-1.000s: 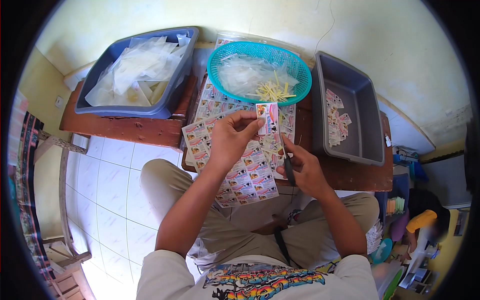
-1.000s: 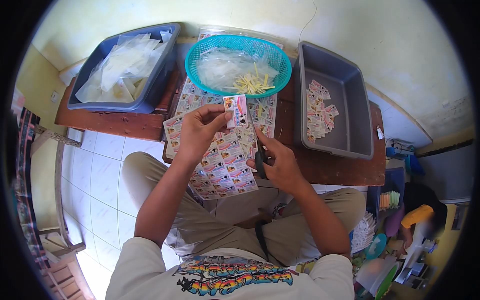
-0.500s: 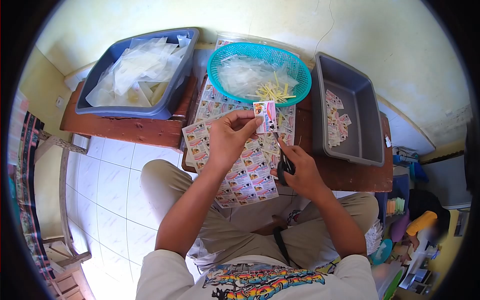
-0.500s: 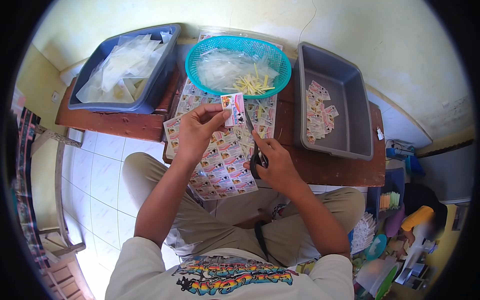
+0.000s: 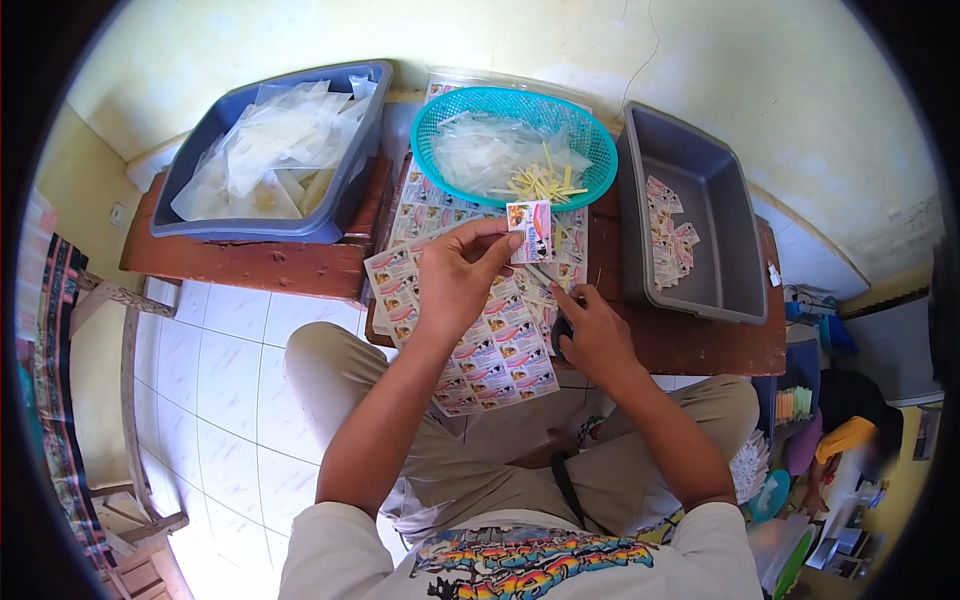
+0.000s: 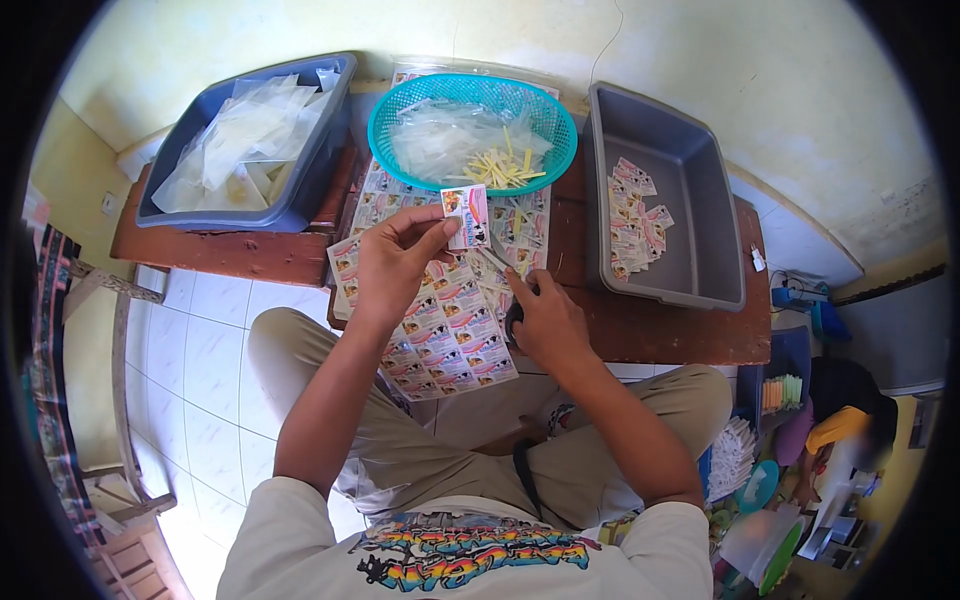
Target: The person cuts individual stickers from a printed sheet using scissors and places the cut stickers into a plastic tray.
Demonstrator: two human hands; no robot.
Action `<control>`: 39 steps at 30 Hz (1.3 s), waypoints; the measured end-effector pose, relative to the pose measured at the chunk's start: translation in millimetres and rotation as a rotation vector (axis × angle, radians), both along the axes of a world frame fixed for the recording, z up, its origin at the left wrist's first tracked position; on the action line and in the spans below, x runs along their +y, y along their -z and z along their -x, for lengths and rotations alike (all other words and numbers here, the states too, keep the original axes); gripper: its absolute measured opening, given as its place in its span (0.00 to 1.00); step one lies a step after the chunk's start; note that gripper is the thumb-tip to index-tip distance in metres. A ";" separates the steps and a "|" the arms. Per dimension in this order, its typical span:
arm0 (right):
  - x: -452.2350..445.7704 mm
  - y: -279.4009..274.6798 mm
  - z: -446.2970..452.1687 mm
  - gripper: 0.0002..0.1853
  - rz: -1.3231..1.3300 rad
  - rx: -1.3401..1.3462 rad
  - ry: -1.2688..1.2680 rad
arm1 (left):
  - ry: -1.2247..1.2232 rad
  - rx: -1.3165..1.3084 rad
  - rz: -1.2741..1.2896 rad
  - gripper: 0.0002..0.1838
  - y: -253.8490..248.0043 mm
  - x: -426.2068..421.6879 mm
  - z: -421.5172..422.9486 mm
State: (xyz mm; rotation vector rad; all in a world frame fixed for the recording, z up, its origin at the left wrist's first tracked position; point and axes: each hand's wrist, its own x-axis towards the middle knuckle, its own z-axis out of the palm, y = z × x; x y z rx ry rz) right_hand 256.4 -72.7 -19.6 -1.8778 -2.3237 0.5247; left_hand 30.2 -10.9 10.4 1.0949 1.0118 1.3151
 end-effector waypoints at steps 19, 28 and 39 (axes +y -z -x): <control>8.0 -18.7 4.9 0.32 -0.111 0.044 -0.018 | 0.037 0.394 -0.160 0.13 3.0 -1.2 2.2; 29.3 -56.5 1.6 0.14 0.119 1.060 0.296 | 0.154 0.588 -0.264 0.12 -8.4 -0.2 -2.8; 42.4 -40.1 -2.4 0.13 0.077 0.957 0.309 | 0.036 0.768 -0.692 0.25 -14.4 1.0 -9.9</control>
